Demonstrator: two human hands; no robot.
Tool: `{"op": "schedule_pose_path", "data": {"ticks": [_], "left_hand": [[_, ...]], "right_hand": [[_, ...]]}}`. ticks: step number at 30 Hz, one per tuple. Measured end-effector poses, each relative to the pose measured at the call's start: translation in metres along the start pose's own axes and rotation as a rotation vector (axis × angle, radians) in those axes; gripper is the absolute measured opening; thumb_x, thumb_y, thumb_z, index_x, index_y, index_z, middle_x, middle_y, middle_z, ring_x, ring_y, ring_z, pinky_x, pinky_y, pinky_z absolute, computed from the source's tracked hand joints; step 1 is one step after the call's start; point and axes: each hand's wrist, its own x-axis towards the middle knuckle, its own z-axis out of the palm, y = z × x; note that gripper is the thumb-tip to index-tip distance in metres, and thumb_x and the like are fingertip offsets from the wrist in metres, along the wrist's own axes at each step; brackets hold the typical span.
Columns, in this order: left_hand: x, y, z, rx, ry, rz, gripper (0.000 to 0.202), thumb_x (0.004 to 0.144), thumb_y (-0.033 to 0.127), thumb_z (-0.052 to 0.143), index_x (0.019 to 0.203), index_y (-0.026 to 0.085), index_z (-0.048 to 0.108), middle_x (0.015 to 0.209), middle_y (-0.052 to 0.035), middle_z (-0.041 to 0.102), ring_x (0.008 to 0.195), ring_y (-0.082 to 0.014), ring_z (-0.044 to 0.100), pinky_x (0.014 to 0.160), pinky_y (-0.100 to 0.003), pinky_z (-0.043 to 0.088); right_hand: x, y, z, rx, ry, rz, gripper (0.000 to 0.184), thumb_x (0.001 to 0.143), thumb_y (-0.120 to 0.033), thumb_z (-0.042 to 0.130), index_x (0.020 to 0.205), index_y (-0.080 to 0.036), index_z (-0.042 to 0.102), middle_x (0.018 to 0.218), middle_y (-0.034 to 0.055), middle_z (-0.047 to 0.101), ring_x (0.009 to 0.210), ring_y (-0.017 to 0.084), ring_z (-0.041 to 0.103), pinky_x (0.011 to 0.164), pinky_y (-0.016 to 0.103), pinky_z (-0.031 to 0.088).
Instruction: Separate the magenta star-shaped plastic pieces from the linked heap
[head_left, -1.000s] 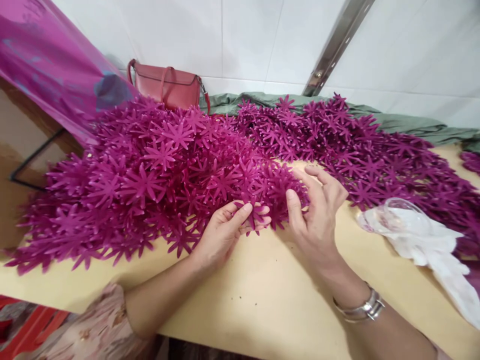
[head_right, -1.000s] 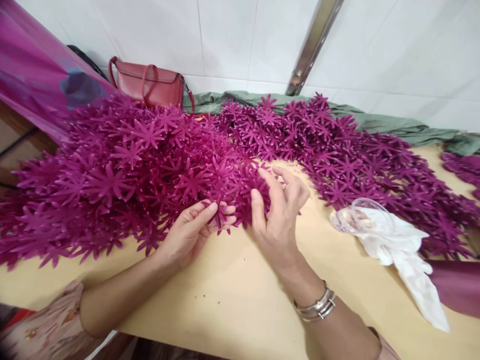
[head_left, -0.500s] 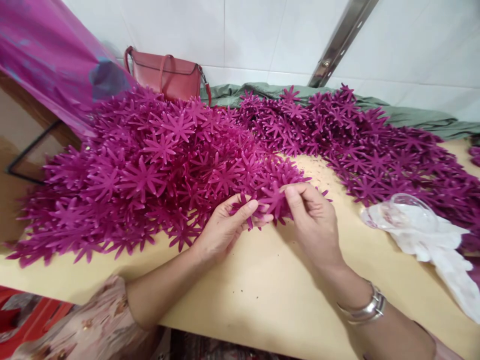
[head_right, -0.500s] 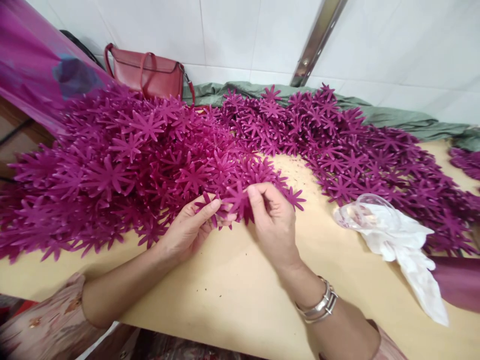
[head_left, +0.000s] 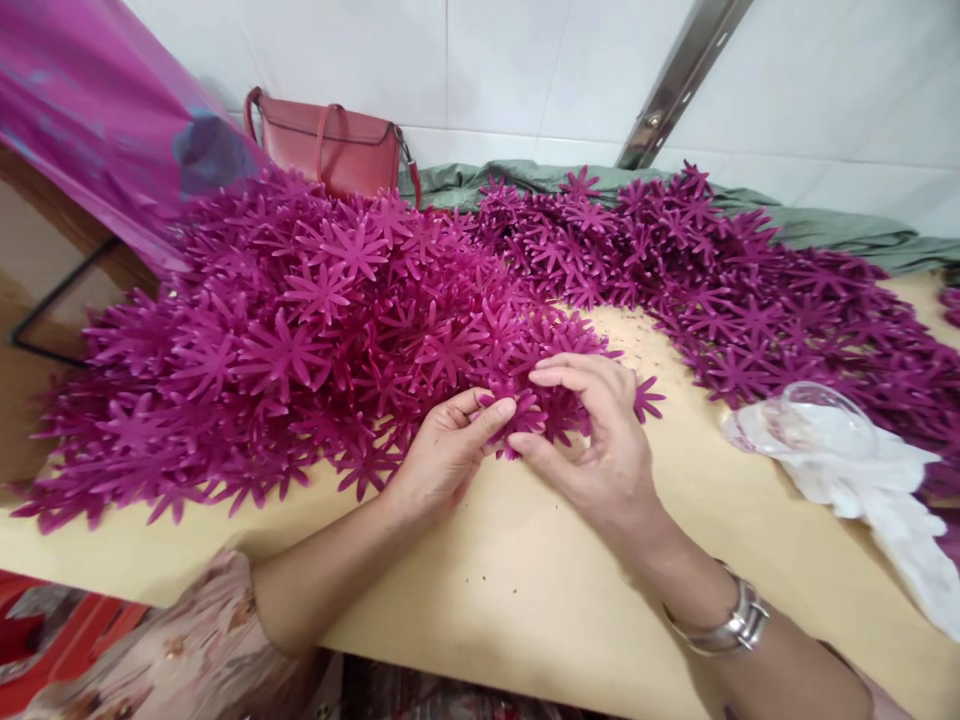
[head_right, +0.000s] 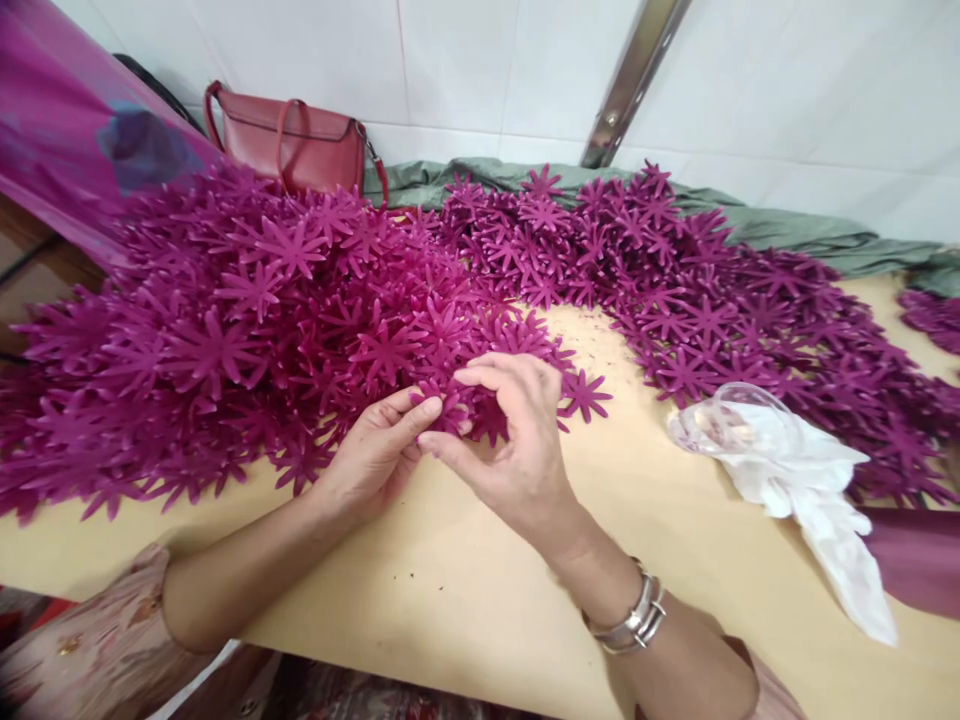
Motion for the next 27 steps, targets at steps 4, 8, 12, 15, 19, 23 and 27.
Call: {"op": "schedule_pose_path", "data": {"ticks": [4,8,12,15,19,23,27], "left_hand": [[0.000,0.002,-0.002,0.004,-0.043,-0.004,0.026,0.073,0.033,0.091,0.076,0.014,0.074,0.066,0.0024,0.067,0.059,-0.0080,0.058,0.061,-0.021,0.048],[0.000,0.000,-0.004,0.023,-0.066,-0.047,0.024,0.073,0.032,0.091,0.087,0.016,0.079,0.075,-0.0007,0.075,0.069,-0.0130,0.068,0.076,-0.028,0.055],[0.000,-0.001,-0.004,0.067,-0.078,-0.027,0.021,0.079,0.031,0.087,0.090,0.016,0.079,0.083,-0.0035,0.078,0.075,-0.0153,0.071,0.082,-0.030,0.055],[0.000,-0.002,-0.003,0.082,-0.084,0.003,0.019,0.081,0.032,0.085,0.086,0.015,0.077,0.081,-0.0030,0.077,0.073,-0.0134,0.070,0.079,-0.027,0.055],[0.001,-0.003,-0.005,0.037,-0.050,0.010,0.017,0.083,0.029,0.083,0.087,0.016,0.072,0.081,-0.0008,0.076,0.071,-0.0123,0.069,0.073,-0.025,0.056],[0.002,-0.003,-0.005,-0.034,0.040,0.022,0.022,0.079,0.028,0.087,0.089,0.017,0.070,0.080,0.0022,0.074,0.067,-0.0101,0.068,0.069,-0.022,0.056],[0.001,-0.003,-0.002,-0.016,0.051,0.022,0.026,0.075,0.028,0.090,0.083,0.017,0.068,0.075,0.0041,0.072,0.062,-0.0077,0.064,0.064,-0.019,0.052]], "right_hand": [[-0.003,0.002,0.008,0.266,-0.058,0.202,0.014,0.089,-0.032,0.076,0.097,-0.025,0.067,0.099,0.0048,0.069,0.097,0.024,0.065,0.091,0.043,0.053],[-0.002,0.012,0.007,0.427,-0.067,0.386,0.010,0.093,-0.031,0.071,0.088,-0.023,0.067,0.087,0.0016,0.068,0.079,0.019,0.064,0.076,0.035,0.054],[0.000,0.013,0.003,0.315,-0.058,0.326,0.024,0.100,-0.035,0.061,0.080,-0.023,0.065,0.082,0.0023,0.067,0.079,0.019,0.063,0.077,0.035,0.052],[-0.001,0.011,0.002,0.222,-0.031,0.256,0.028,0.105,-0.035,0.052,0.086,-0.023,0.069,0.092,0.0054,0.071,0.091,0.022,0.067,0.087,0.038,0.052],[0.001,0.015,0.000,0.237,0.047,0.336,0.027,0.105,-0.038,0.053,0.099,-0.023,0.075,0.100,0.0059,0.076,0.094,0.022,0.070,0.090,0.039,0.055],[0.004,0.015,-0.003,0.320,0.137,0.446,0.034,0.104,-0.046,0.054,0.094,-0.021,0.075,0.095,0.0063,0.077,0.090,0.021,0.071,0.088,0.039,0.057],[0.002,0.011,0.001,0.423,0.029,0.405,0.030,0.096,-0.049,0.067,0.109,-0.023,0.071,0.103,0.0059,0.074,0.096,0.021,0.070,0.090,0.038,0.056]]}}
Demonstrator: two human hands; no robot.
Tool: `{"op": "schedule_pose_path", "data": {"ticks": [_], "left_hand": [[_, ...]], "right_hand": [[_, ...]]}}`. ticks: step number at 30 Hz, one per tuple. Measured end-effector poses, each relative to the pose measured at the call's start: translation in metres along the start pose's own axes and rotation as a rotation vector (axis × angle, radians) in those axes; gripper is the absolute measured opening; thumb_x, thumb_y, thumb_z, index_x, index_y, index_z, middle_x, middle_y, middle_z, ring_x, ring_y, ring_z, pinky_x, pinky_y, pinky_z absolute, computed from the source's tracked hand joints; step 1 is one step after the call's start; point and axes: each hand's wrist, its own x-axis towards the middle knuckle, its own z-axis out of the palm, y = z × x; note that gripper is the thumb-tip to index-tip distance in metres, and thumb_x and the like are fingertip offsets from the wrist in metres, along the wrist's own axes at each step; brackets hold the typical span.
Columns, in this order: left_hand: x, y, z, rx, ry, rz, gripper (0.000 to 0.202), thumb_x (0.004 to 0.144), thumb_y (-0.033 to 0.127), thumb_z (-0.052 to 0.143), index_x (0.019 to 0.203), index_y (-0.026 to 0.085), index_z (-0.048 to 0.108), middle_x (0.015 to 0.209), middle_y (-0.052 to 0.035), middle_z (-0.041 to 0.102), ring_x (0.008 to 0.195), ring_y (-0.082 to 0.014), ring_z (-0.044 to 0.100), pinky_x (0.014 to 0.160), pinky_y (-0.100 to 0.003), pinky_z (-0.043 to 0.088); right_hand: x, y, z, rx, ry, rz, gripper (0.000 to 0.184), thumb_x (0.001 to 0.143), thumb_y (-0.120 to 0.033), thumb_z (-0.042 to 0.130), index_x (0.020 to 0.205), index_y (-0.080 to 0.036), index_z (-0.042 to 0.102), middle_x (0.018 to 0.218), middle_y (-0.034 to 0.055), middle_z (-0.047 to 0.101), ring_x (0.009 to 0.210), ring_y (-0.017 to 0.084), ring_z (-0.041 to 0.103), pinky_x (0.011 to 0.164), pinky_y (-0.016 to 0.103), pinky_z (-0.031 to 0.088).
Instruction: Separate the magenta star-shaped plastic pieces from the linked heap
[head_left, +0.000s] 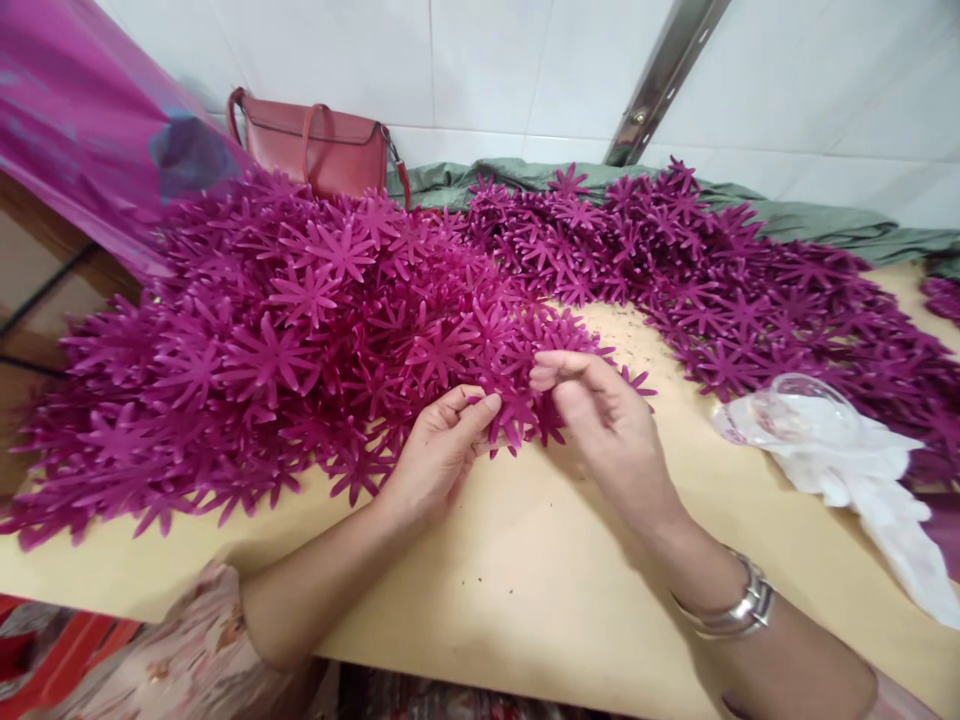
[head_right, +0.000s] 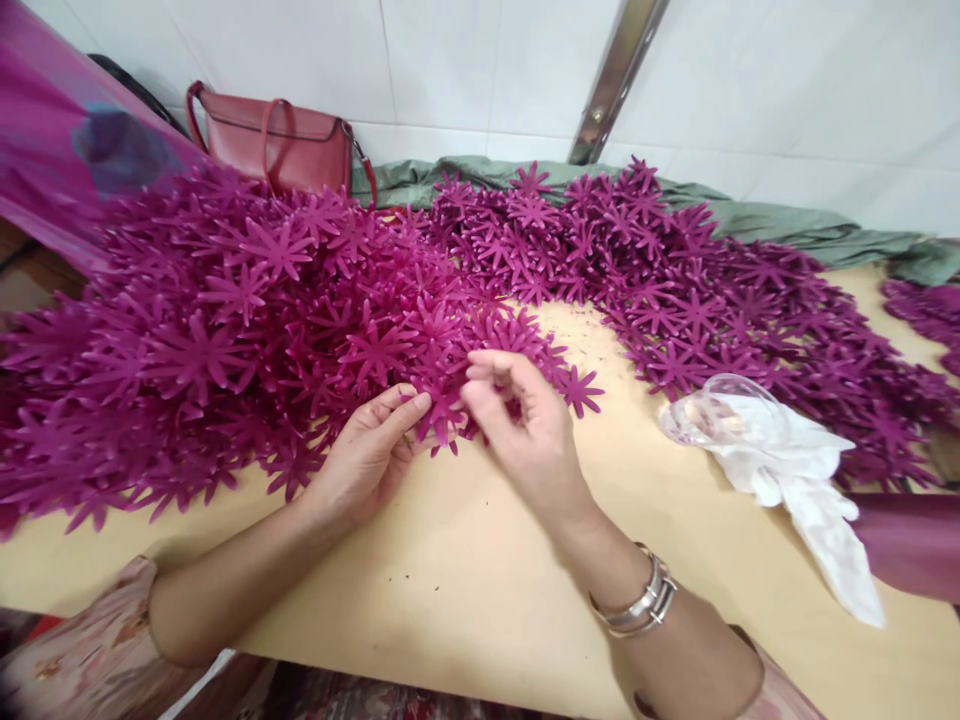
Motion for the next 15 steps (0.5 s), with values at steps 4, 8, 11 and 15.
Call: {"op": "schedule_pose_path", "data": {"ticks": [4,8,11,15], "left_hand": [[-0.0014,-0.0018,-0.0011,0.092,-0.071,0.014,0.021,0.083,0.031,0.084,0.083,0.018,0.067,0.076,0.0026,0.071,0.067,-0.0096,0.064,0.070,-0.023,0.051],[-0.0015,-0.0026,-0.0023,0.119,-0.069,0.017,0.021,0.086,0.032,0.082,0.085,0.018,0.067,0.072,0.0034,0.065,0.070,-0.0104,0.062,0.072,-0.023,0.048],[-0.0012,-0.0025,-0.0020,0.139,-0.060,0.032,0.023,0.086,0.034,0.082,0.082,0.018,0.065,0.071,0.0039,0.063,0.067,-0.0093,0.057,0.067,-0.022,0.045],[-0.0010,-0.0039,-0.0022,0.153,-0.082,0.031,0.025,0.086,0.034,0.081,0.080,0.018,0.064,0.075,0.0028,0.067,0.066,-0.0090,0.058,0.069,-0.023,0.045]], "right_hand": [[-0.0004,0.0042,0.0029,0.003,-0.011,0.062,0.019,0.091,-0.039,0.074,0.088,-0.022,0.066,0.081,0.0005,0.067,0.075,0.017,0.063,0.074,0.032,0.054],[0.0033,0.0028,-0.0009,0.115,0.010,0.086,0.022,0.100,-0.043,0.061,0.091,-0.023,0.064,0.089,0.0029,0.069,0.082,0.017,0.064,0.078,0.032,0.054],[0.0006,-0.0006,0.0007,0.095,-0.052,0.031,0.024,0.096,-0.048,0.065,0.100,-0.024,0.063,0.099,0.0046,0.070,0.093,0.020,0.066,0.086,0.036,0.054],[-0.0050,0.0030,0.0054,-0.027,-0.040,0.048,0.022,0.090,-0.040,0.075,0.098,-0.024,0.062,0.090,0.0016,0.065,0.080,0.018,0.063,0.074,0.032,0.053]]}}
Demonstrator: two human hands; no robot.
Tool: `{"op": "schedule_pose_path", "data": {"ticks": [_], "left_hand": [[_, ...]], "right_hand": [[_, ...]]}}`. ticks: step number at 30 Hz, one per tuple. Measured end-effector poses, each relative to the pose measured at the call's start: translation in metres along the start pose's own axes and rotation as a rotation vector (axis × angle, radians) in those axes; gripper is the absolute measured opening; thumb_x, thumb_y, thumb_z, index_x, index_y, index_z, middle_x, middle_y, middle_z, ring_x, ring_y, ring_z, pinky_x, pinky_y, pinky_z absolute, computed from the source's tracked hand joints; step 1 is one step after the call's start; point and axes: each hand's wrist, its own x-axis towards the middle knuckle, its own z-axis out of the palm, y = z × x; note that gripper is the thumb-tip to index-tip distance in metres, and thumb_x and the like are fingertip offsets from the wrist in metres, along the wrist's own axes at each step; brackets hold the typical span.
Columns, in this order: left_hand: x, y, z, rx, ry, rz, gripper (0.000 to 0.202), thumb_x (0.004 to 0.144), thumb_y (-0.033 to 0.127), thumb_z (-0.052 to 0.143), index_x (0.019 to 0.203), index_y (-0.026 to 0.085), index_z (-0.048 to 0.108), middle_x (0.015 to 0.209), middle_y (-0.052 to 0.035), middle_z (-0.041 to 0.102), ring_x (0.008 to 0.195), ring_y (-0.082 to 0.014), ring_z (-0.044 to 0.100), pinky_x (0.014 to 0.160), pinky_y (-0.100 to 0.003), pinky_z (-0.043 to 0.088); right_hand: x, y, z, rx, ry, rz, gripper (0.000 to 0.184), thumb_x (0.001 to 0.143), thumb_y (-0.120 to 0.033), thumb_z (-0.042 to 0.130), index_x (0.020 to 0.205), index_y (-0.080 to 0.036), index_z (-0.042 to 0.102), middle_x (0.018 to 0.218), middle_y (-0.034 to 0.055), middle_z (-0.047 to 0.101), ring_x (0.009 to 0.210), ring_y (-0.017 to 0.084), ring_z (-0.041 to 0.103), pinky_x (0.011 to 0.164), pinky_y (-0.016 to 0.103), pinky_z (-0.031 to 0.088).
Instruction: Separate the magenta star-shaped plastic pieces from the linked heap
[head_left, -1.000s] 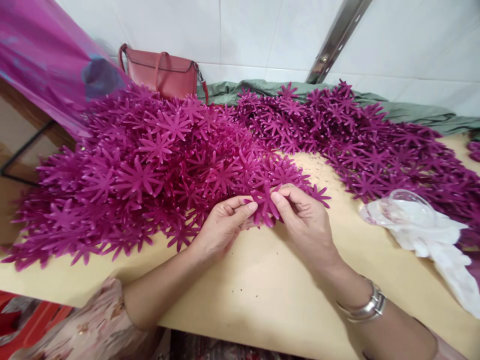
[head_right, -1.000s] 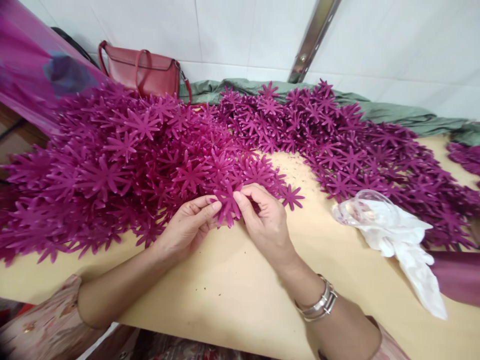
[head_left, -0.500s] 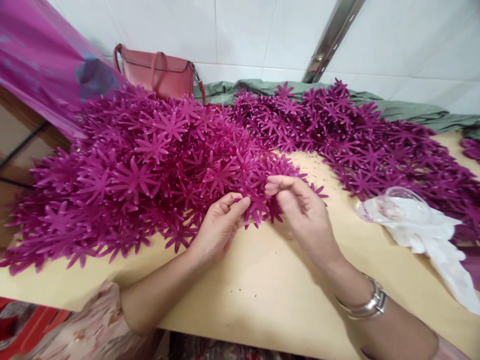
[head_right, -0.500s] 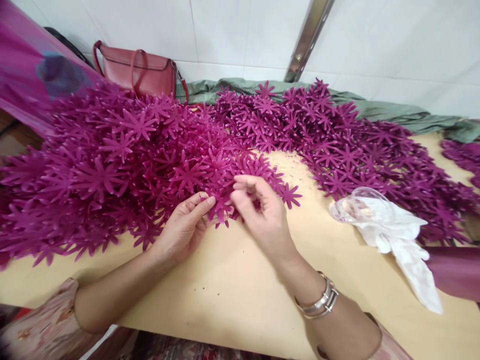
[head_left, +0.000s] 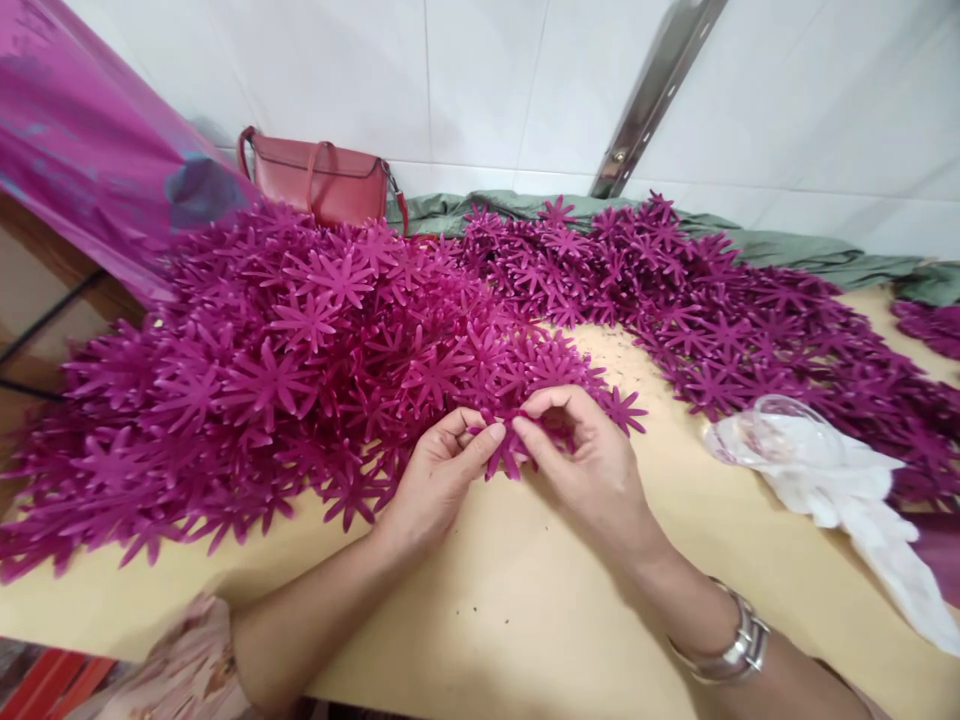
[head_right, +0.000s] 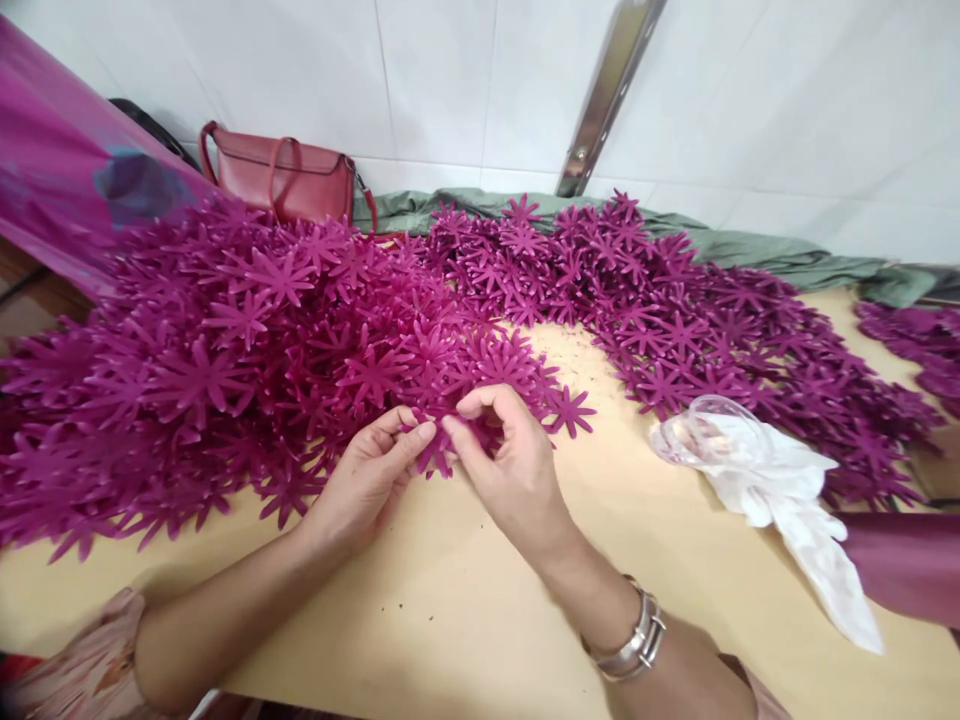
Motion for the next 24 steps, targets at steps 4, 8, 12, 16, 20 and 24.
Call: {"op": "schedule_pose_path", "data": {"ticks": [4,8,12,16,20,24], "left_hand": [[0.000,-0.002,0.000,-0.048,0.024,-0.013,0.020,0.087,0.033,0.081,0.086,0.019,0.067,0.077,0.0033,0.070,0.069,-0.0093,0.062,0.072,-0.023,0.049],[0.001,-0.003,0.000,-0.144,0.061,0.004,0.019,0.086,0.030,0.083,0.093,0.019,0.070,0.085,0.0022,0.074,0.076,-0.0110,0.069,0.081,-0.025,0.054],[0.002,-0.001,-0.001,-0.187,0.050,-0.030,0.021,0.083,0.029,0.084,0.096,0.019,0.070,0.082,0.0020,0.074,0.082,-0.0154,0.074,0.085,-0.030,0.058],[0.002,0.001,0.000,-0.133,0.043,-0.048,0.033,0.078,0.028,0.088,0.106,0.018,0.073,0.092,-0.0023,0.078,0.085,-0.0171,0.074,0.085,-0.031,0.058],[0.000,0.003,0.003,-0.088,0.053,-0.042,0.031,0.074,0.028,0.091,0.098,0.016,0.075,0.090,-0.0030,0.079,0.081,-0.0142,0.072,0.083,-0.028,0.056],[-0.001,0.005,0.004,-0.066,0.070,-0.026,0.031,0.069,0.031,0.094,0.086,0.018,0.072,0.074,0.0027,0.073,0.065,-0.0093,0.063,0.067,-0.022,0.049]], "right_hand": [[0.004,0.006,-0.003,0.043,0.042,0.034,0.015,0.096,-0.036,0.066,0.092,-0.023,0.062,0.081,-0.0003,0.063,0.069,0.016,0.057,0.065,0.029,0.050],[0.012,0.005,-0.010,0.101,0.149,0.029,0.014,0.095,-0.034,0.067,0.102,-0.024,0.062,0.078,-0.0011,0.064,0.067,0.016,0.058,0.062,0.029,0.050],[0.020,0.009,-0.019,-0.071,0.235,-0.048,0.019,0.102,-0.038,0.055,0.106,-0.022,0.066,0.085,0.0028,0.068,0.079,0.019,0.065,0.076,0.034,0.056],[0.023,0.013,-0.026,-0.406,0.263,-0.278,0.032,0.105,-0.035,0.046,0.130,-0.023,0.061,0.143,0.0141,0.057,0.139,0.029,0.050,0.117,0.056,0.038],[0.016,0.000,-0.024,-0.524,0.245,-0.446,0.035,0.103,-0.028,0.049,0.137,-0.024,0.058,0.147,0.0145,0.053,0.143,0.030,0.045,0.123,0.059,0.029],[0.006,-0.010,-0.012,-0.409,0.016,-0.505,0.028,0.094,-0.036,0.068,0.119,-0.025,0.066,0.128,0.0116,0.065,0.129,0.032,0.055,0.114,0.056,0.040]]}}
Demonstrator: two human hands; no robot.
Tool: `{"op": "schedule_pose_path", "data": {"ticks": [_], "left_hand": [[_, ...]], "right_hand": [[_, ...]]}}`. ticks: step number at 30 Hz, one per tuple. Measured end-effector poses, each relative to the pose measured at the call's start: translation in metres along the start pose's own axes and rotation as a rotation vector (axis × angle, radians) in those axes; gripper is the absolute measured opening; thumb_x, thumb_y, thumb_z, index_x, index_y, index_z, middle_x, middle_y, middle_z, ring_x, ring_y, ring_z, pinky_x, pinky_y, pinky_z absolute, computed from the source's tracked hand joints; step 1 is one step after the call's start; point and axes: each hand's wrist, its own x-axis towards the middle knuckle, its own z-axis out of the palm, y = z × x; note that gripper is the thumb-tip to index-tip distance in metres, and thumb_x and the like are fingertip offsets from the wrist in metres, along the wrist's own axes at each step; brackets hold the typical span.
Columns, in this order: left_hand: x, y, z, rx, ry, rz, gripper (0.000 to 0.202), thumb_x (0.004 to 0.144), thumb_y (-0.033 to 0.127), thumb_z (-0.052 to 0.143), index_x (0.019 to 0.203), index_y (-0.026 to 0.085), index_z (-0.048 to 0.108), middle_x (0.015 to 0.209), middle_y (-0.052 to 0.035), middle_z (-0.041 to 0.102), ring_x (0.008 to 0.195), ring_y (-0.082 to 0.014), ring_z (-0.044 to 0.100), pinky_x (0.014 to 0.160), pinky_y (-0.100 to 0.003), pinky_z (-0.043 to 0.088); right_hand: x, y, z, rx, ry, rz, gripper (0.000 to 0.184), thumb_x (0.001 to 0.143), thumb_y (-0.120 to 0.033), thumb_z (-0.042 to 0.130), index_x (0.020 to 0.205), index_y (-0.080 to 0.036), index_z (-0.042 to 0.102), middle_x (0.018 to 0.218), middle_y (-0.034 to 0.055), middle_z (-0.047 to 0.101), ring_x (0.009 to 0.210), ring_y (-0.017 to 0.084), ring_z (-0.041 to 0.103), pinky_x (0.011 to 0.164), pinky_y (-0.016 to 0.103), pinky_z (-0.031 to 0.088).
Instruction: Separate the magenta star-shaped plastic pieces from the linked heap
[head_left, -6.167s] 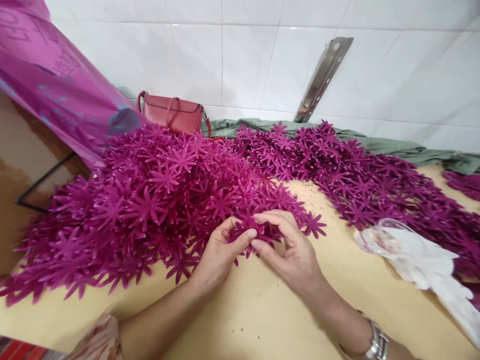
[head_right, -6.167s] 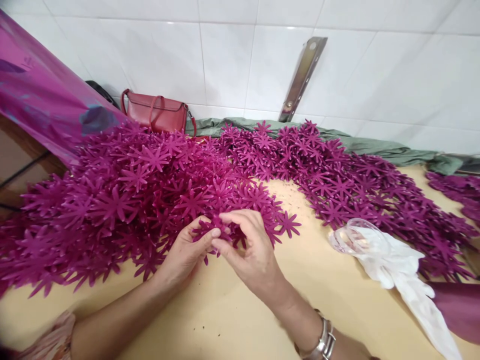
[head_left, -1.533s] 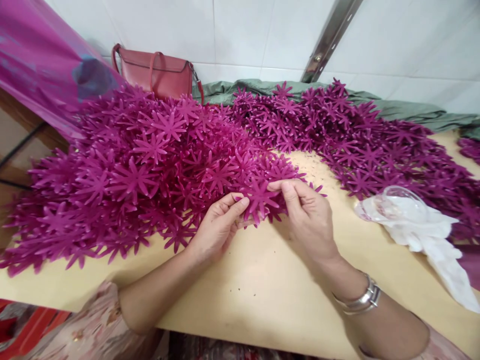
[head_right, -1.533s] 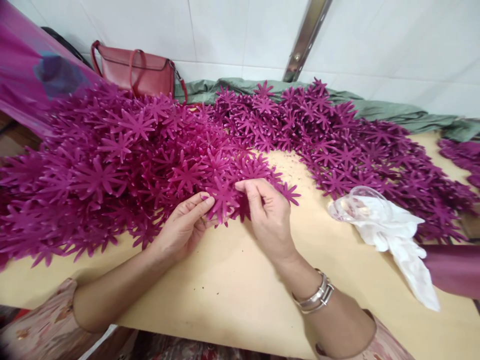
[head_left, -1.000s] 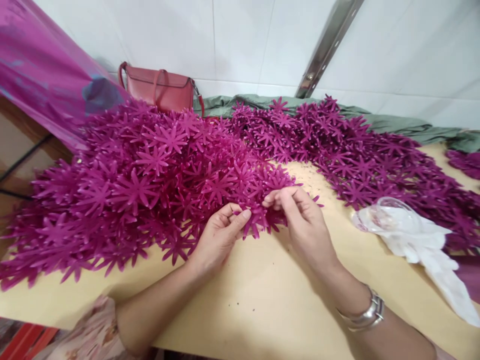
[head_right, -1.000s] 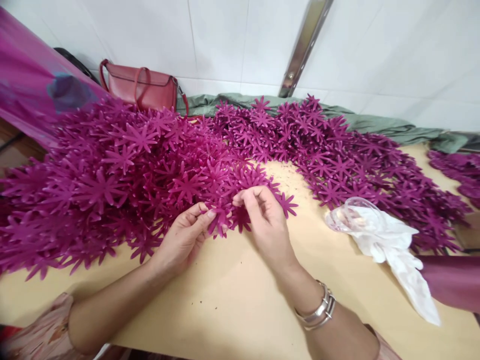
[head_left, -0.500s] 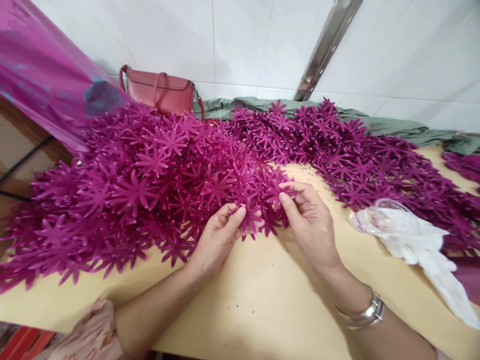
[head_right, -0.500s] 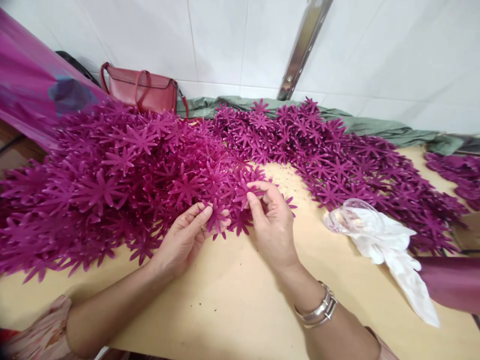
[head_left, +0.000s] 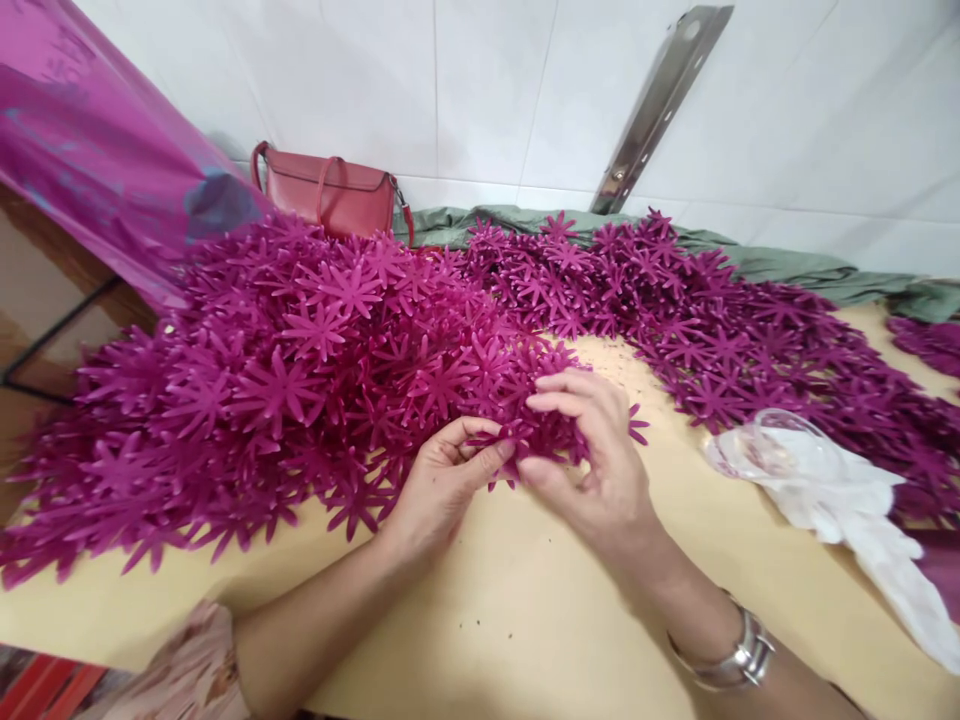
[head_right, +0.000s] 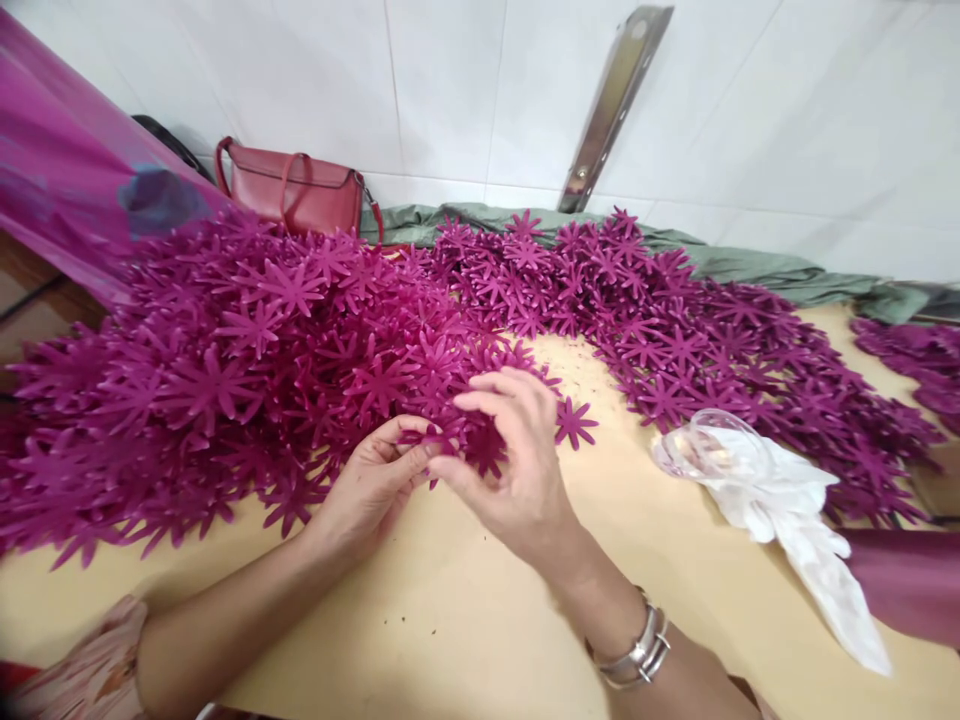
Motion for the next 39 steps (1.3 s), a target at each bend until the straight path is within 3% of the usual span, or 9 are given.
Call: {"op": "schedule_pose_path", "data": {"ticks": [4,11,16,19,23,25,28,37,39], "left_hand": [[0.002,0.001,-0.002,0.030,-0.032,0.026,0.032,0.070,0.029,0.094,0.080,0.017,0.066,0.069,0.0037,0.071,0.062,-0.0081,0.061,0.063,-0.020,0.045],[0.002,-0.005,-0.002,-0.057,-0.037,-0.051,0.027,0.080,0.027,0.087,0.096,0.017,0.068,0.087,-0.0034,0.079,0.075,-0.0164,0.076,0.075,-0.028,0.058],[-0.003,0.030,0.004,-0.237,-0.100,-0.133,0.013,0.093,0.015,0.067,0.105,0.015,0.073,0.111,-0.0095,0.081,0.098,-0.0228,0.079,0.092,-0.035,0.061],[0.009,0.070,0.000,-0.303,-0.029,0.068,0.027,0.101,0.012,0.052,0.113,0.019,0.074,0.124,-0.0042,0.078,0.110,-0.0186,0.076,0.099,-0.031,0.059],[0.038,0.096,-0.024,-0.294,0.208,0.233,0.029,0.101,0.007,0.048,0.097,0.017,0.074,0.130,-0.0031,0.075,0.123,-0.0205,0.070,0.113,-0.039,0.052],[0.048,0.094,-0.035,-0.272,0.316,0.198,0.029,0.099,0.004,0.048,0.084,0.016,0.071,0.131,-0.0066,0.075,0.128,-0.0236,0.067,0.117,-0.046,0.048],[0.050,0.090,-0.037,-0.256,0.243,0.233,0.025,0.097,0.005,0.051,0.085,0.016,0.070,0.135,-0.0081,0.073,0.131,-0.0260,0.065,0.116,-0.048,0.048],[0.032,0.067,0.029,-0.215,-0.076,0.147,0.016,0.098,0.010,0.055,0.099,0.020,0.069,0.140,-0.0078,0.069,0.127,-0.0264,0.068,0.111,-0.049,0.053],[0.033,0.047,0.033,-0.204,0.017,-0.015,0.016,0.096,0.006,0.055,0.092,0.018,0.065,0.126,-0.0102,0.074,0.115,-0.0267,0.074,0.106,-0.050,0.056]], "right_hand": [[-0.005,-0.002,0.011,0.160,-0.031,0.072,0.003,0.095,-0.027,0.068,0.097,-0.025,0.069,0.106,0.0070,0.071,0.112,0.026,0.062,0.100,0.046,0.050],[-0.004,0.011,0.007,0.308,0.077,0.532,0.029,0.104,-0.043,0.054,0.086,-0.023,0.063,0.074,-0.0001,0.062,0.066,0.016,0.055,0.063,0.030,0.048],[0.000,0.024,0.002,-0.034,0.185,0.302,0.036,0.104,-0.040,0.050,0.132,-0.021,0.063,0.138,0.0140,0.062,0.134,0.029,0.053,0.118,0.052,0.037],[0.000,0.023,0.004,-0.133,0.211,0.164,0.050,0.106,-0.036,0.046,0.154,-0.021,0.045,0.159,0.0164,0.044,0.151,0.031,0.037,0.125,0.057,0.026],[-0.007,0.018,0.019,-0.247,-0.281,-0.098,0.052,0.108,-0.042,0.041,0.159,-0.033,0.039,0.163,0.0094,0.046,0.154,0.035,0.034,0.122,0.070,0.021],[-0.009,0.017,0.026,-0.335,-0.451,-0.152,0.054,0.107,-0.050,0.040,0.157,-0.031,0.045,0.160,0.0101,0.051,0.153,0.038,0.036,0.120,0.075,0.019],[-0.008,0.019,0.029,-0.444,-0.386,-0.161,0.056,0.107,-0.052,0.039,0.156,-0.026,0.047,0.165,0.0104,0.043,0.157,0.038,0.028,0.122,0.074,0.013],[0.005,0.039,0.007,-0.458,-0.329,-0.029,0.048,0.107,-0.046,0.042,0.148,-0.025,0.057,0.162,0.0114,0.047,0.155,0.036,0.034,0.122,0.071,0.023],[0.006,0.044,0.004,-0.458,-0.382,0.034,0.047,0.107,-0.042,0.043,0.147,-0.024,0.058,0.162,0.0133,0.047,0.154,0.038,0.034,0.118,0.072,0.030]]}}
